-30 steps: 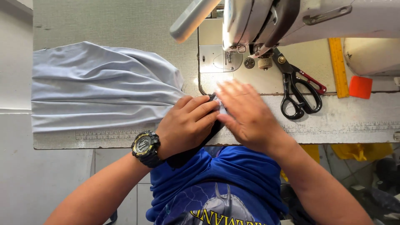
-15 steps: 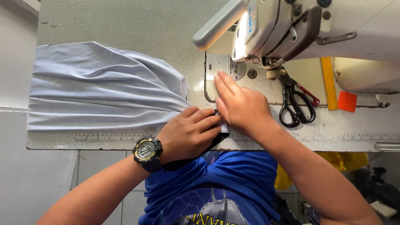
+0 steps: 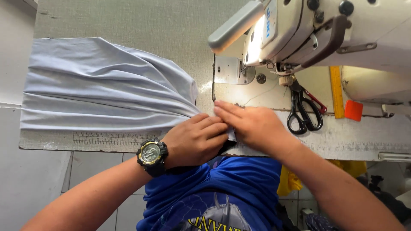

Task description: Attaching a zipper to a piece of fabric using an industrial sewing machine.

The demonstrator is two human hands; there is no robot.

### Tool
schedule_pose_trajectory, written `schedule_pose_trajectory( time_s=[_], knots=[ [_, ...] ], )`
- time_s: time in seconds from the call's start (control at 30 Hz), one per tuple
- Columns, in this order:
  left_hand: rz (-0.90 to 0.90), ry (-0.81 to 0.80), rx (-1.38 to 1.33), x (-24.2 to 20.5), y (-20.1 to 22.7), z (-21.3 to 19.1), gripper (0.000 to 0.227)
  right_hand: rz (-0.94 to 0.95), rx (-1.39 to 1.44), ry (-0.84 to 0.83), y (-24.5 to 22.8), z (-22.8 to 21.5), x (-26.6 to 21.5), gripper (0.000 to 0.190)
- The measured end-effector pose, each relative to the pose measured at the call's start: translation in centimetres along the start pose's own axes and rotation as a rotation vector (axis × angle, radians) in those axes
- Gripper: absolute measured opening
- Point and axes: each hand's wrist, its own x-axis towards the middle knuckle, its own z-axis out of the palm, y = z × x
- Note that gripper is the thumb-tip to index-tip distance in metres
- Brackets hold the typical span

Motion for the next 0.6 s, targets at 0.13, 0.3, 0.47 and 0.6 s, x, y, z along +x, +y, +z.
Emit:
schedule_pose_trajectory(
  time_s=[0.13,0.3,0.47,0.6],
  knots=[
    [-0.082,0.029,-0.061,0.6,-0.1,-0.9,0.019,0.569,-0.24,-0.369,3.6,-2.6,-2.5,0.041],
    [-0.61,0.086,-0.427,1.0,-0.9,0.3,0.023,0.465,0.06,0.029,-1.0,-0.9,-5.2,0.024],
    [-0.691,0.035,-0.285,2.0,-1.2,-1.1,0.034,0.538,0.077,0.161,-2.6,2.6,-5.5,0.02],
    [-0.72,-0.266,0.043,3.5,0.1,-3.5,0.035,0.642,0.281,0.259,-2.9,2.9,-5.0,0.003]
  ],
)
